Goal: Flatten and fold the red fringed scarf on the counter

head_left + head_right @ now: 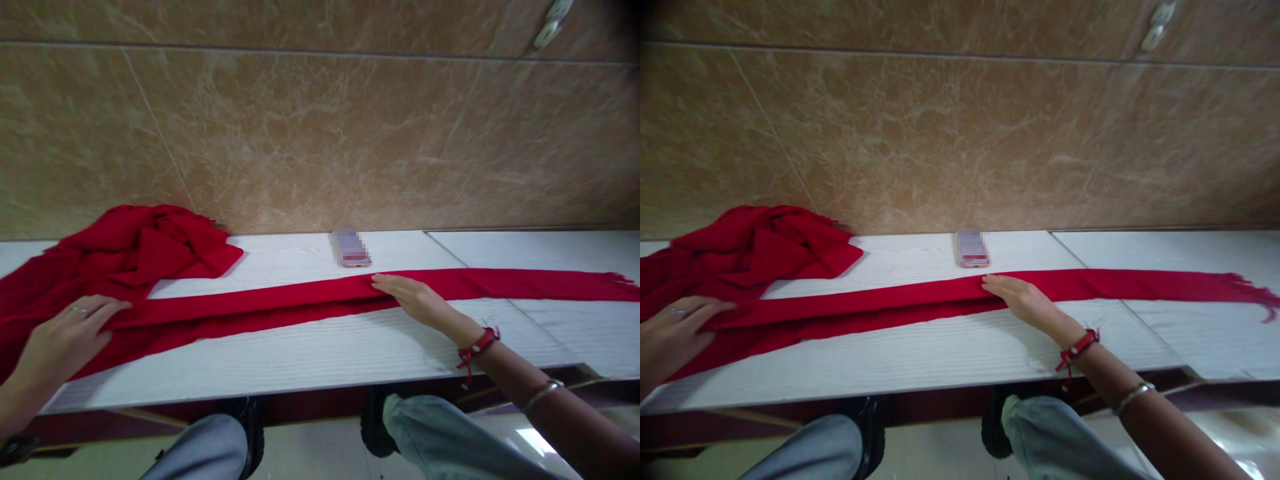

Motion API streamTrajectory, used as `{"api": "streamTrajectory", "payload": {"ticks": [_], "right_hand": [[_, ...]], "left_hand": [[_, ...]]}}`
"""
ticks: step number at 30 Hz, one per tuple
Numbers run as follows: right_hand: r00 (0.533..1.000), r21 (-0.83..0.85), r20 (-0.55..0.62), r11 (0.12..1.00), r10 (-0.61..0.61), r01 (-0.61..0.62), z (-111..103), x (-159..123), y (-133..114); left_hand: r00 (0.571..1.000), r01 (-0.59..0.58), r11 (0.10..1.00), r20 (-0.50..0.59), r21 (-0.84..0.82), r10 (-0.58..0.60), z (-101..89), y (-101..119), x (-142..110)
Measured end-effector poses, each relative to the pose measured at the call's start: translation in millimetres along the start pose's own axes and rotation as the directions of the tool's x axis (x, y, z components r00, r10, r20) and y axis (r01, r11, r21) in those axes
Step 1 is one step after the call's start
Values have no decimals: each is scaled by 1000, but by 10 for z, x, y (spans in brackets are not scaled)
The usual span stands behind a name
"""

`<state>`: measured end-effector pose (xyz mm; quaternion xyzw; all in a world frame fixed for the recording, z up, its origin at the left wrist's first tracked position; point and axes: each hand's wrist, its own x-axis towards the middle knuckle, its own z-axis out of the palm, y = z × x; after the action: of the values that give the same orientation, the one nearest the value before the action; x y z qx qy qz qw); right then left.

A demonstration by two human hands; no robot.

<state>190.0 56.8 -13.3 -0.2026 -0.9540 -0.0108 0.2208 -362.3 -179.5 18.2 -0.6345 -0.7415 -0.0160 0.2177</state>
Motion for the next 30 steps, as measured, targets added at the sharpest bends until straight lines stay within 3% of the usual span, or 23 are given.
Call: {"api": "streamTrajectory", "payload": {"ticks": [3,6,11,13,15,17,18,20,22,24,26,30], "right_hand": [[993,21,111,999,-33,30,3,-30,-19],[990,16,142,1000,-25,23,31,-41,-31],[990,20,140,1000,-10,7,11,-28,-68],[989,33,147,999,-19,15,-39,18,-122],[986,55,161,998,-34,25,-88,108,-209],[984,68,175,998,-28,17,-104,233,-326],[982,68,188,998,-19,6,-95,299,-390],[972,61,237,998,-4,-11,-44,414,-518],[952,48,307,999,4,-19,24,479,-622],[931,28,364,999,11,-23,73,488,-684],[917,9,398,1000,21,-27,82,456,-706],[899,31,437,999,19,-36,-15,378,-666]], "left_hand": [[991,-60,994,115,-86,70,122,-89,-68],[977,-81,993,188,-89,97,153,-139,-58],[929,-66,995,359,-81,90,-161,82,122],[912,-102,984,383,-145,151,-357,298,234],[878,-190,930,369,-315,305,-539,609,384],[847,-256,849,316,-462,427,-664,1026,574],[852,-277,825,272,-492,448,-692,1266,674],[853,-343,788,181,-512,489,-673,1768,846],[883,-350,798,111,-491,456,-569,2218,941],[884,-345,820,135,-457,447,-427,2531,947],[874,-343,839,185,-422,450,-299,2678,901],[851,-351,846,239,-402,467,-200,2659,830]]}}
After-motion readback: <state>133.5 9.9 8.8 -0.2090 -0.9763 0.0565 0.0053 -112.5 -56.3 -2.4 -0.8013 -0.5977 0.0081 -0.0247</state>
